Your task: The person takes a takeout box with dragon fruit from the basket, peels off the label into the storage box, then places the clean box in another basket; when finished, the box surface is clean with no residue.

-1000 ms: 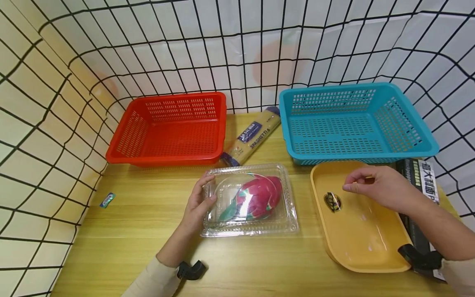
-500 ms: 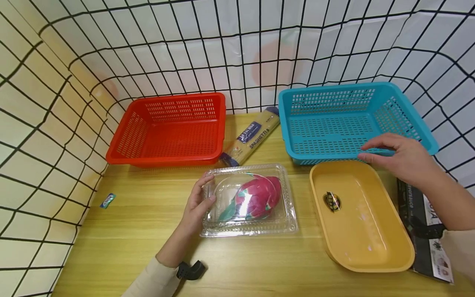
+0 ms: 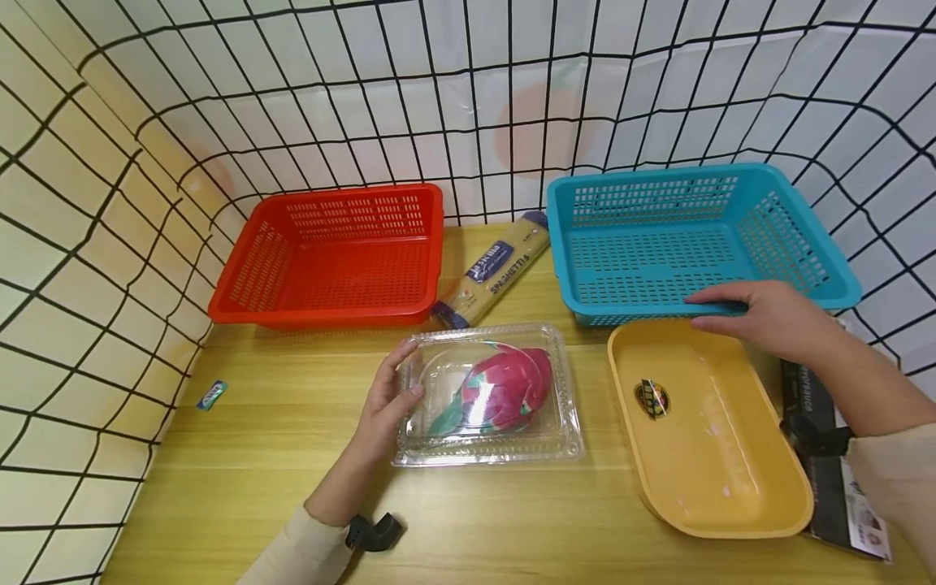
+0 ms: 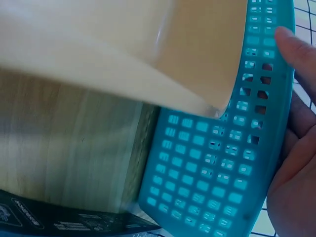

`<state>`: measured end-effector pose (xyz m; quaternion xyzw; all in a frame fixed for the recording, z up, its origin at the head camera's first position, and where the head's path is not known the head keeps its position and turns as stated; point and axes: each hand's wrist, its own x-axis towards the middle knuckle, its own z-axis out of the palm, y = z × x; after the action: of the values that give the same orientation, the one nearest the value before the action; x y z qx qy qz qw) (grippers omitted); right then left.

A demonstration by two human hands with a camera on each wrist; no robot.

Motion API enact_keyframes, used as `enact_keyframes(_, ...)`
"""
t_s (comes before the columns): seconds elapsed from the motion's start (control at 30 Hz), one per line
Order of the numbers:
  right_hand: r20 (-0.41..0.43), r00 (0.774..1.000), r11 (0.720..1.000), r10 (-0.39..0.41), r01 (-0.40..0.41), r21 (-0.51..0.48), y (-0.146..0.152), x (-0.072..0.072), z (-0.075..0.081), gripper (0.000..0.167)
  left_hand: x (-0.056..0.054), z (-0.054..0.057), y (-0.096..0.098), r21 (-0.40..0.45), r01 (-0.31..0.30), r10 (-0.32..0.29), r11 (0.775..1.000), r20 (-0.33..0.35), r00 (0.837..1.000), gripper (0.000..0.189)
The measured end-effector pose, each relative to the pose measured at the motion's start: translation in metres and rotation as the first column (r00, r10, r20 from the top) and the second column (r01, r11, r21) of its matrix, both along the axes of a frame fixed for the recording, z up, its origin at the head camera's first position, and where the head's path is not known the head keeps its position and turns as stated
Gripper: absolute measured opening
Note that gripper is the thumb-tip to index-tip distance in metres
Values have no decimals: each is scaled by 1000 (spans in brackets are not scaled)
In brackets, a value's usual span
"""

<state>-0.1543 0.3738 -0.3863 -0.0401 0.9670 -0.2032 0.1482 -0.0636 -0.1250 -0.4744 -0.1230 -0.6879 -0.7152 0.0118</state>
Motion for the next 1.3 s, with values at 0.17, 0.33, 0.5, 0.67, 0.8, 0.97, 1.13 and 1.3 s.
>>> enact_keyframes(0.17, 16, 1000, 1000, 12, -12, 29, -1, -3, 0, 75, 2, 4, 0, 6, -4, 3, 1000, 63, 998, 74)
enact_keyframes(0.33, 6, 1000, 999, 11, -11, 33, 0, -4, -2, 74, 4, 11, 2, -42, -37, 43, 998, 168, 985, 85)
enact_keyframes(0.5, -18, 1000, 999, 10, -9, 33, 1, -3, -3, 72, 4, 17, 6, -70, -29, 48, 997, 278, 959, 83)
enact_keyframes(0.67, -27, 1000, 999, 4, -3, 41, 1, -4, -2, 72, 4, 18, 7, -94, -26, 55, 995, 321, 945, 84)
enact_keyframes(0.8, -28, 1000, 999, 8, -7, 44, 1, -5, -2, 72, 6, 25, 9, -59, -35, 52, 998, 317, 947, 80)
enact_keyframes(0.97, -33, 999, 999, 9, -8, 51, -1, -6, -2, 68, 13, 45, 12, -14, -36, 38, 999, 306, 951, 79)
enact_keyframes(1.13, -22, 1000, 999, 6, -5, 45, -2, -5, -3, 65, 19, 73, 11, -16, -42, 45, 999, 240, 970, 81)
enact_keyframes(1.3, -26, 1000, 999, 10, -10, 35, -3, -5, -2, 66, 19, 107, 8, 41, -59, 51, 997, 180, 982, 82)
